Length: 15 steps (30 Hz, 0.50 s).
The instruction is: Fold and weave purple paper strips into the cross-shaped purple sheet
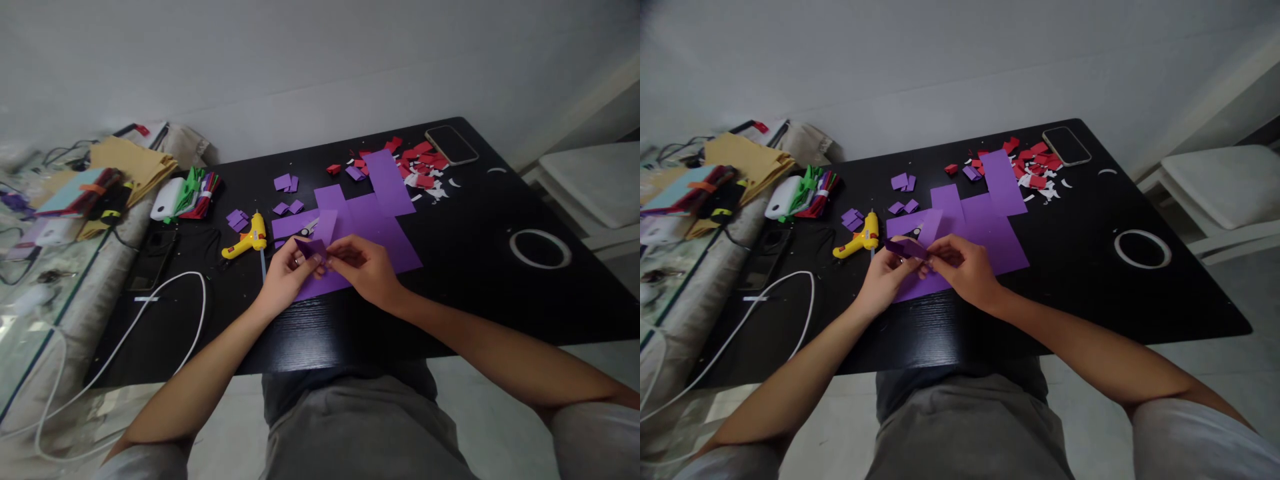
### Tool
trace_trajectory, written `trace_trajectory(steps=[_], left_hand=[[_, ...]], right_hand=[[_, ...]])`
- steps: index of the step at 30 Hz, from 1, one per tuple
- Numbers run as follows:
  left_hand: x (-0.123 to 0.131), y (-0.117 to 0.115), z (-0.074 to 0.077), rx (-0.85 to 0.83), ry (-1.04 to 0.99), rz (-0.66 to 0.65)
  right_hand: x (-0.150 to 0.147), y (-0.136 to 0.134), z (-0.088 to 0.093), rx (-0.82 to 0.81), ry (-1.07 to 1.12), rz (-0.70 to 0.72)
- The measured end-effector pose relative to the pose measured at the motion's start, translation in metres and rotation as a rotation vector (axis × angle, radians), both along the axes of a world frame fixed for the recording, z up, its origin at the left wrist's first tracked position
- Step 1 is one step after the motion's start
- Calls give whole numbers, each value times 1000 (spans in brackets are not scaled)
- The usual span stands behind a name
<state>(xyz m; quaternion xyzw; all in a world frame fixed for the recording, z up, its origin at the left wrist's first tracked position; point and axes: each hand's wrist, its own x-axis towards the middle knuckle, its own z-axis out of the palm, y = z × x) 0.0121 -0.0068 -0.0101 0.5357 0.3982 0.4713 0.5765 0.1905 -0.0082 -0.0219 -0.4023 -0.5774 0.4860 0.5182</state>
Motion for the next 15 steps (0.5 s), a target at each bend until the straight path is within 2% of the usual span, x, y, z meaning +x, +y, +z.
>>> trace_trajectory(steps=[15], left_hand=[[-2, -3, 10, -84, -20, -20]], right_hand=[[2, -2, 3, 51, -10, 21]])
